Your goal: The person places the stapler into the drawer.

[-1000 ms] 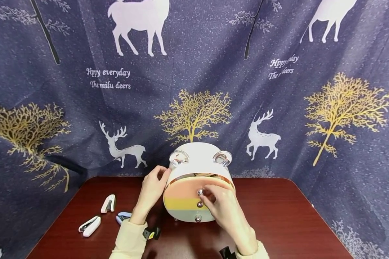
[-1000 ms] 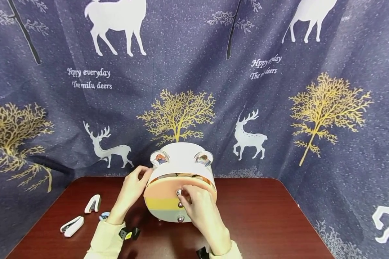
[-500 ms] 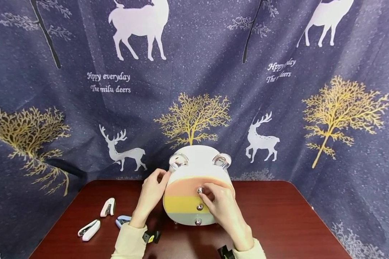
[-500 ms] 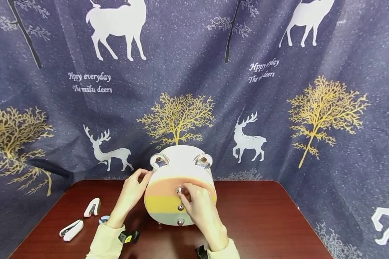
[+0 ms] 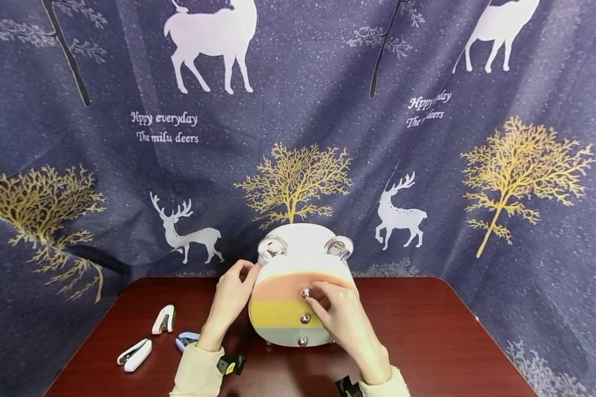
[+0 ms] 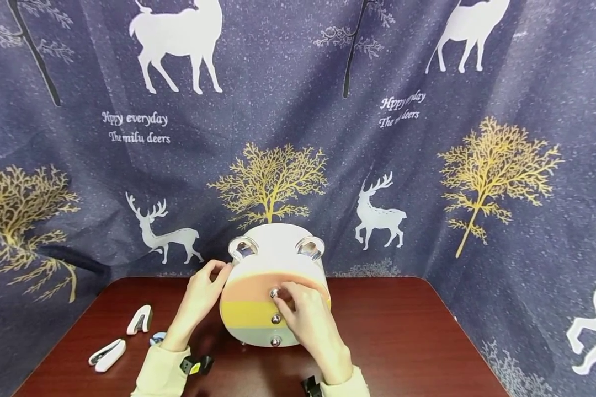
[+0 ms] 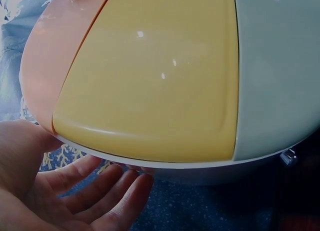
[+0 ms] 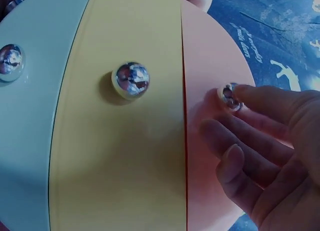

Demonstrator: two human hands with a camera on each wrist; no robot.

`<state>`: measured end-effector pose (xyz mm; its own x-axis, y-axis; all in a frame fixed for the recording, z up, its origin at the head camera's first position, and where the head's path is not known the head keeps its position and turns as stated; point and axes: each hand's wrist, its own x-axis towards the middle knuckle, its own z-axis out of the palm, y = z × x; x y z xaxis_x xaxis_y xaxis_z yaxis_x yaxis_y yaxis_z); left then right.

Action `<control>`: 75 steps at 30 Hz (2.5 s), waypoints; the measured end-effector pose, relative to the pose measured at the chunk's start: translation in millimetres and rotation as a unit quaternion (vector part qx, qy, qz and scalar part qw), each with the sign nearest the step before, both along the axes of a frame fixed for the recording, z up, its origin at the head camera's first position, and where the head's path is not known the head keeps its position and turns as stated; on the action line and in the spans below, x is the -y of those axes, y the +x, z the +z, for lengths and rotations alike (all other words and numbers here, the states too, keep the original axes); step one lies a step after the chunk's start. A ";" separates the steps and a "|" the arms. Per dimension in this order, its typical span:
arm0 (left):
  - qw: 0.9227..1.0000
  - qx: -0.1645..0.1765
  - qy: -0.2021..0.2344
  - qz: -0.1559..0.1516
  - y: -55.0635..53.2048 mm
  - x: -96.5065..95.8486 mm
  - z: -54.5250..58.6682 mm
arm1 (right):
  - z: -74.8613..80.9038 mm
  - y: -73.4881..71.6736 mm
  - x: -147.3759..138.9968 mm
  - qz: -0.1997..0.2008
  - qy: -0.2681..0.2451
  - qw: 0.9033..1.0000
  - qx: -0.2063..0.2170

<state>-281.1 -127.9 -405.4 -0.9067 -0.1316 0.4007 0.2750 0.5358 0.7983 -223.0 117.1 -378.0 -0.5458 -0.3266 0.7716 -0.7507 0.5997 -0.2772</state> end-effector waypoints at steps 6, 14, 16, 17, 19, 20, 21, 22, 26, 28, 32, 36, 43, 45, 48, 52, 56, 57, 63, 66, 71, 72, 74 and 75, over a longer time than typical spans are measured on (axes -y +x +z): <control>1.000 0.004 0.002 0.005 2.0 0.1 -3.4 | 4.0 9.6 -8.1 0.002 -0.001 0.999 0.047; 1.000 0.005 0.006 0.001 3.7 -3.3 -2.6 | 10.4 15.2 -30.3 0.011 -0.031 0.999 0.043; 1.000 0.005 0.007 0.000 3.1 -4.3 -2.5 | 12.1 15.2 -36.3 0.005 -0.044 0.998 0.036; 1.000 0.003 0.008 0.000 3.1 -4.8 -2.4 | 12.5 15.0 -38.9 0.000 -0.050 0.998 0.029; 1.000 0.000 0.008 0.000 3.0 -5.2 -2.5 | 13.4 14.0 -43.2 -0.008 -0.067 0.998 0.017; 1.000 -0.003 0.007 0.000 3.1 -5.3 -2.4 | 13.7 13.2 -45.2 -0.013 -0.076 0.997 0.011; 1.000 -0.005 0.007 0.001 3.0 -5.4 -2.4 | 13.9 12.2 -47.1 -0.020 -0.086 0.996 0.008; 1.000 -0.007 0.006 0.002 3.0 -5.3 -2.2 | 14.0 11.2 -48.9 -0.028 -0.094 0.995 0.008; 1.000 -0.003 0.002 0.003 3.6 -4.2 -1.4 | 11.8 5.3 -56.3 -0.058 -0.126 0.990 0.021; 1.000 0.001 0.001 0.002 4.0 -3.5 -0.7 | 9.0 0.4 -60.4 -0.072 -0.140 0.987 0.033; 1.000 0.003 -0.001 0.000 3.7 -1.8 0.5 | 1.3 -13.7 -68.0 -0.093 -0.160 0.981 0.061; 1.000 0.004 -0.001 -0.001 4.0 -1.3 0.6 | -7.6 -28.7 -73.8 -0.090 -0.179 0.974 0.109; 1.000 0.000 0.000 0.002 3.1 -2.0 -0.1 | -15.6 -49.8 -78.8 -0.052 -0.199 0.959 0.192; 1.000 -0.003 0.001 0.001 3.1 -1.7 -0.4 | -16.0 -54.5 -78.4 -0.044 -0.198 0.957 0.206; 1.000 -0.008 0.000 -0.003 3.3 -1.1 0.2 | -13.8 -58.9 -76.5 -0.040 -0.192 0.957 0.216; 1.000 -0.019 -0.003 -0.002 5.0 -2.1 1.4 | -4.0 -55.0 -71.9 -0.034 -0.184 0.960 0.210; 1.000 -0.026 -0.012 0.002 7.7 -2.2 2.5 | 0.1 -53.0 -69.4 -0.028 -0.179 0.962 0.204; 1.000 -0.026 -0.015 0.002 8.5 -2.2 2.4 | -0.8 -54.0 -69.9 -0.031 -0.176 0.963 0.203; 0.999 -0.029 -0.031 0.005 19.4 -2.6 3.6 | -12.9 -63.6 -76.4 -0.040 -0.177 0.962 0.206; 0.998 -0.040 -0.036 0.009 27.0 -2.9 7.0 | -15.4 -64.8 -76.3 -0.038 -0.188 0.960 0.204; 0.995 -0.069 -0.057 0.039 42.2 -6.7 12.8 | -13.7 -65.4 -74.4 -0.045 -0.188 0.961 0.199; 0.994 -0.076 -0.062 0.046 45.7 -8.1 14.0 | -13.1 -65.2 -73.9 -0.047 -0.185 0.962 0.197; 0.992 -0.089 -0.071 0.060 52.4 -11.0 15.3 | -12.6 -64.5 -73.2 -0.047 -0.183 0.962 0.199; 0.990 -0.098 -0.075 0.065 55.9 -12.7 15.9 | -12.6 -63.9 -72.8 -0.046 -0.183 0.961 0.199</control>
